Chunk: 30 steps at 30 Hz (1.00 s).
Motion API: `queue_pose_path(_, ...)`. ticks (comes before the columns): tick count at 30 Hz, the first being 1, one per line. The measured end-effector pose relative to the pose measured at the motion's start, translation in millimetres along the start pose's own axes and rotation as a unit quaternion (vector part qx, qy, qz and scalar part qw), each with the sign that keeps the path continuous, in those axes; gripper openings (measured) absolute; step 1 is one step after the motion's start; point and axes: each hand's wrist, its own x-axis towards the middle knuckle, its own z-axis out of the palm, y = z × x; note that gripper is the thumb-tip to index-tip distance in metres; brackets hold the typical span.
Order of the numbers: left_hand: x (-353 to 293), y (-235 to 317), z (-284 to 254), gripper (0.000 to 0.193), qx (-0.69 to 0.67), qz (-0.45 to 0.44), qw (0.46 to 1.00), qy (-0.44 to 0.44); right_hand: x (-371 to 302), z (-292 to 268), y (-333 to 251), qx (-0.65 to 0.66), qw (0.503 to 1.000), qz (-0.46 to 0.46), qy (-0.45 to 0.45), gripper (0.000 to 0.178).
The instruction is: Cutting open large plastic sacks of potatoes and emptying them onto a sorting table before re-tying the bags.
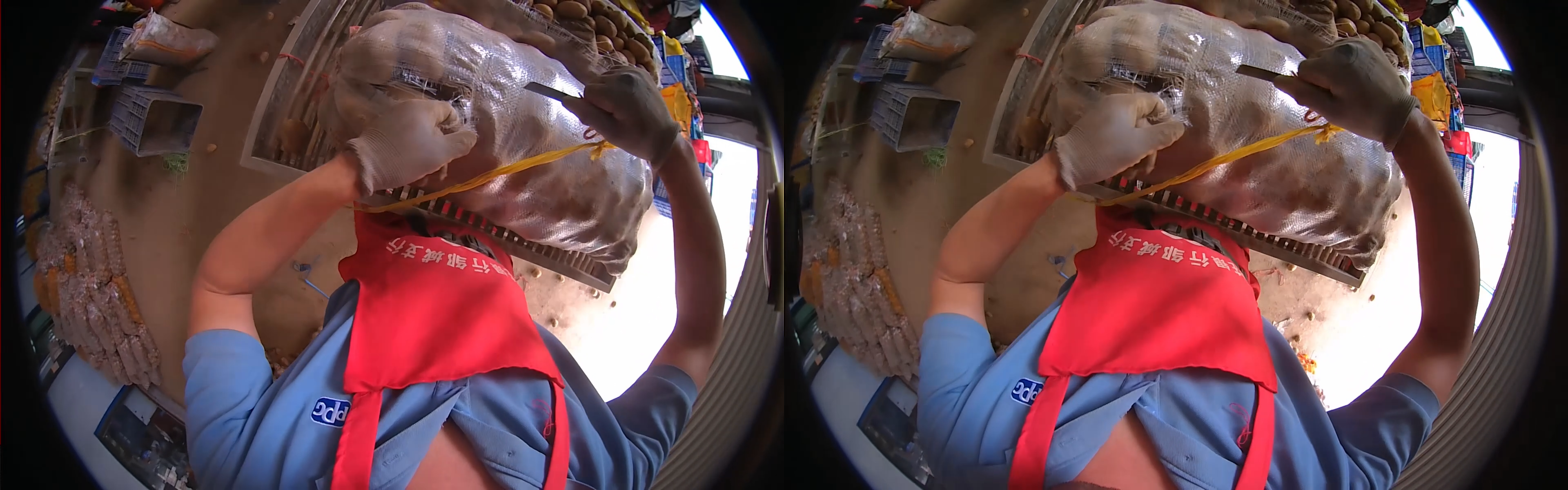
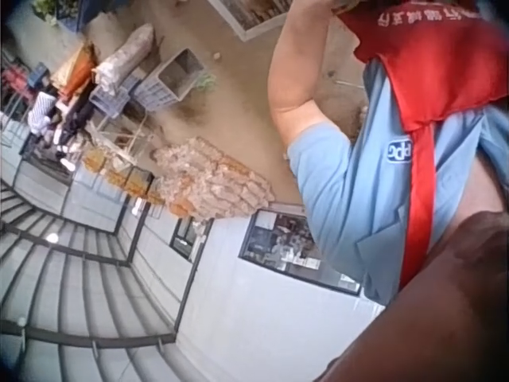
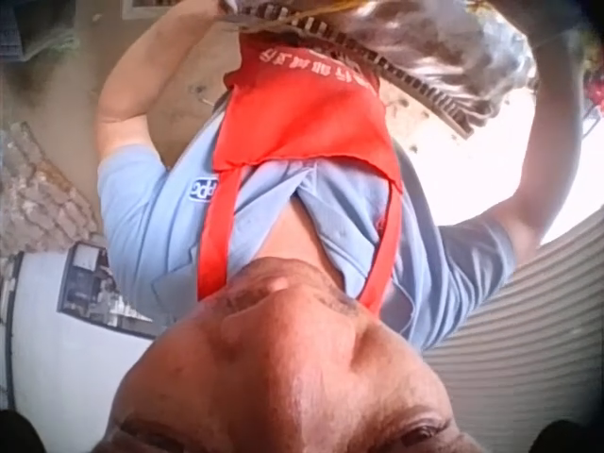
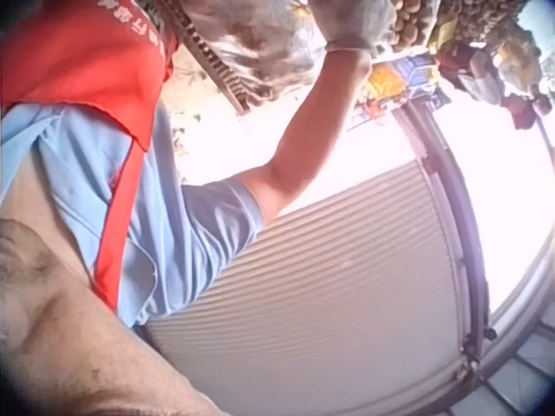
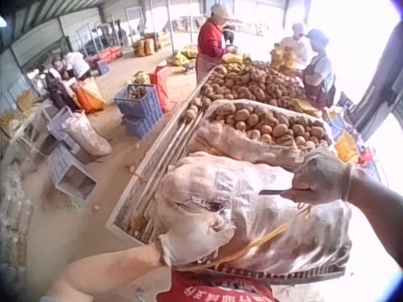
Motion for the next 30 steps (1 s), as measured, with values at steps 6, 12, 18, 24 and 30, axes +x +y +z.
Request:
queue_pose_path(6,11,3,40,0.033,-0.166,-0.104,0.981,-0.001,13,17,-11,0.039,0.997,-0.026,0.065,0.040)
queue_pose_path(12,10,-15,49,0.034,0.060,0.092,0.983,0.147,30,11,-22,0.048,0.997,-0.038,0.055,0.042)
queue_pose_path(18,11,-20,47,0.029,0.175,0.176,0.948,0.198,73,23,-41,0.020,0.995,-0.098,-0.027,0.038)
queue_pose_path(24,-9,-20,43,0.026,0.222,0.227,0.931,0.178,46,5,-32,-0.102,0.965,-0.240,0.004,0.037)
queue_pose_path(30,2,-11,21,0.029,0.317,0.234,0.911,0.124,0,-27,-1,-0.068,0.994,-0.028,-0.079,0.037)
